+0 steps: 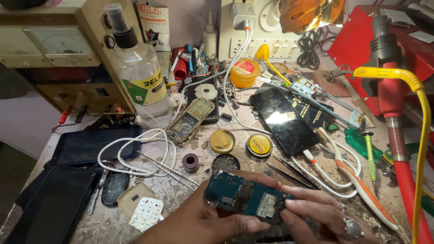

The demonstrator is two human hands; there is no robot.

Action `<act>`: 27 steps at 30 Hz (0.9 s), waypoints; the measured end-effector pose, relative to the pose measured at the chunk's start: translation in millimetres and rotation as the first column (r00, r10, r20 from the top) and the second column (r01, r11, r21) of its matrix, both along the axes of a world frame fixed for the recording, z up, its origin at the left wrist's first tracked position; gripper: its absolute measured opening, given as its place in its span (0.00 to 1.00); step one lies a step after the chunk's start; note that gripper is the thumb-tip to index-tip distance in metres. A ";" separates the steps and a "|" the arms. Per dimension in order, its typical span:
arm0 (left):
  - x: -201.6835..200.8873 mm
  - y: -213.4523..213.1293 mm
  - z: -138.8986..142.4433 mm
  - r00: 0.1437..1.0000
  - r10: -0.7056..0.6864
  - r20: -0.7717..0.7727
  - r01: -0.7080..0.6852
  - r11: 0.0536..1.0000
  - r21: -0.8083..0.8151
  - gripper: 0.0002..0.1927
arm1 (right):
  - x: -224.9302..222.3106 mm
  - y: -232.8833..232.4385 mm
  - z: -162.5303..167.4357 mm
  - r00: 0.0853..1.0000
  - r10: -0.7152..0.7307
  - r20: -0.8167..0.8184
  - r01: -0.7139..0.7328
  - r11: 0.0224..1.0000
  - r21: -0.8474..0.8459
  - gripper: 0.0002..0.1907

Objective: The person selects a small black electronic component from a plastic bag and places it onto a green circuit board. They then use a soldering iron and tweezers to solder the component onto the board, applying flux and making precise connections.

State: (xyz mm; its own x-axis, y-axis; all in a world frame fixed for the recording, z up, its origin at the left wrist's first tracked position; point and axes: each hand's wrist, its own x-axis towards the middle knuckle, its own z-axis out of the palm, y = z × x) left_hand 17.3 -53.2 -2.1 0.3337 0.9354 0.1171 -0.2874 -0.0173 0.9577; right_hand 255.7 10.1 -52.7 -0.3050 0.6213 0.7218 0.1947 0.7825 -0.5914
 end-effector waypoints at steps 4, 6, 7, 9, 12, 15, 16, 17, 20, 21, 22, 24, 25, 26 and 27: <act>1.7 0.1 -5.5 1.000 0.027 0.015 -0.026 0.998 -0.052 0.29 | -0.3 0.3 5.7 1.000 -0.005 0.023 0.007 0.997 -0.078 0.10; 4.2 2.9 -6.6 0.999 0.021 0.048 -0.020 0.999 -0.027 0.29 | 0.6 1.9 4.3 0.999 -0.003 0.048 0.008 0.995 -0.096 0.10; 5.5 3.5 -6.2 0.999 0.037 0.040 -0.033 0.996 -0.084 0.28 | 2.3 2.1 2.9 0.997 -0.005 0.083 0.008 0.999 -0.040 0.11; 8.6 3.3 -3.3 0.997 0.071 0.023 -0.065 0.978 -0.198 0.26 | 6.2 1.8 -2.1 0.988 -0.007 0.154 -0.003 0.998 0.069 0.15; 9.9 0.9 3.3 1.000 -0.002 0.008 0.003 0.994 -0.112 0.24 | 9.0 7.2 -15.6 0.992 0.095 0.086 -0.081 0.985 -0.149 0.23; 10.6 -0.8 5.9 0.999 -0.001 0.032 0.004 0.997 -0.077 0.24 | 16.2 19.2 -30.8 0.955 0.297 0.016 -0.296 0.954 -0.048 0.22; 9.8 -1.4 5.7 0.999 0.025 -0.035 -0.025 1.000 -0.015 0.24 | 20.9 25.7 -35.0 0.936 0.322 -0.138 -0.351 0.864 -0.361 0.22; 8.4 -1.1 5.6 0.993 0.053 -0.101 -0.048 0.998 0.049 0.24 | 26.1 33.3 -38.7 0.913 0.288 -0.288 -0.407 0.671 -0.620 0.23; 5.6 1.1 8.9 0.918 0.247 -0.310 -0.123 0.922 0.368 0.26 | 33.7 36.2 -57.0 0.886 0.341 -0.313 -0.462 0.619 -0.635 0.35; 4.7 2.5 12.1 0.871 0.334 -0.361 -0.128 0.863 0.489 0.26 | 35.7 34.0 -62.1 0.885 0.395 -0.248 -0.465 0.708 -0.531 0.42; 2.4 7.8 16.8 0.810 0.421 -0.408 -0.247 0.876 0.414 0.26 | 38.0 33.6 -64.9 0.889 0.362 -0.281 -0.458 0.716 -0.527 0.41; -5.5 18.7 28.0 0.656 0.547 -0.520 -0.483 0.834 0.267 0.26 | 41.1 34.3 -66.0 0.893 0.289 -0.345 -0.439 0.728 -0.526 0.38; -14.7 22.3 32.9 0.524 0.601 -0.603 -0.562 0.776 0.286 0.25 | 41.6 35.3 -65.0 0.907 0.241 -0.344 -0.405 0.718 -0.566 0.37; -28.6 28.8 38.0 0.379 0.633 -0.675 -0.630 0.711 0.313 0.24 | 41.6 36.4 -62.8 0.921 0.192 -0.340 -0.370 0.704 -0.605 0.37; -41.5 36.5 41.3 0.202 0.682 -0.703 -0.532 0.679 0.506 0.24 | 41.7 37.7 -59.9 0.932 0.146 -0.333 -0.338 0.687 -0.644 0.37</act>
